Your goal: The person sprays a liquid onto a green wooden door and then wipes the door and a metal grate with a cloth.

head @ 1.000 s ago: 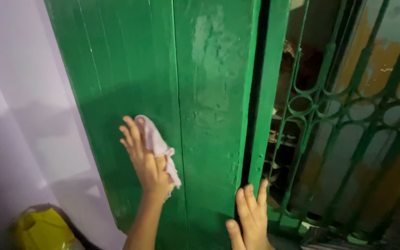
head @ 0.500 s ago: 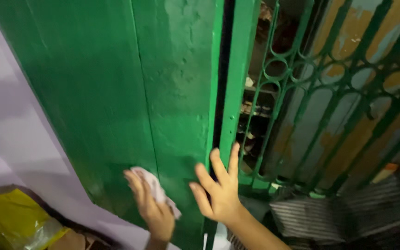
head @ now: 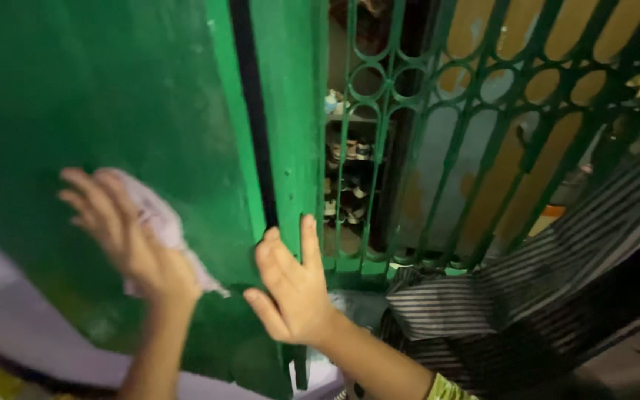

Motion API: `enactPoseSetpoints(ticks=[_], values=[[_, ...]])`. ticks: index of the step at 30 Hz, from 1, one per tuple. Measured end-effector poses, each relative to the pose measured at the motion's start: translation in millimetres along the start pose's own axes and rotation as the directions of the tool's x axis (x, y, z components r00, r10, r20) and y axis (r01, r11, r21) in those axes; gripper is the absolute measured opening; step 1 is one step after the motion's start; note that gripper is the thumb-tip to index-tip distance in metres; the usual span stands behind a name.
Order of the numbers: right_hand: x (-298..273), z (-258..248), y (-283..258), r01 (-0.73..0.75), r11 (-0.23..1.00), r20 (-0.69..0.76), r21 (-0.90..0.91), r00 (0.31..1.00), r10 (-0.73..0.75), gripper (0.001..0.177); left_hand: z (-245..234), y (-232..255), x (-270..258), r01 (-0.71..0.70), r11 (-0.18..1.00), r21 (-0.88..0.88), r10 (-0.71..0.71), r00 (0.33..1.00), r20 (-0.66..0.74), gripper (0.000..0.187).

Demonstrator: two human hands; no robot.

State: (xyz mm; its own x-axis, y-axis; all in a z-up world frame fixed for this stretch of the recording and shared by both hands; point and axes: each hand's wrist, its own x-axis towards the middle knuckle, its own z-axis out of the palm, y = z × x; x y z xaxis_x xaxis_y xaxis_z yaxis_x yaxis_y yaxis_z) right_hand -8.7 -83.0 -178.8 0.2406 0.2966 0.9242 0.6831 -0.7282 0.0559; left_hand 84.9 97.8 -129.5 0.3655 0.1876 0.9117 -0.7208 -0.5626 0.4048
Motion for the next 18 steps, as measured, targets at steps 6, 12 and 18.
enactPoseSetpoints(ticks=[6,12,18], values=[[-1.6,1.4,0.4,0.021,0.999,-0.033,-0.031,0.999,-0.022,0.074,-10.9,-47.9,-1.7,0.041,0.998,0.045,-0.04,0.999,-0.024,0.067],[-1.9,5.8,2.6,0.014,0.999,-0.037,-0.048,0.999,-0.016,0.077,-9.3,-96.6,-38.5,0.251,0.968,0.004,-0.249,0.961,-0.12,0.073],[0.7,4.2,-0.1,0.012,0.998,-0.034,-0.055,0.999,-0.014,0.078,-5.5,-84.2,-105.2,0.256,0.967,-0.009,-0.255,0.958,-0.132,0.064]])
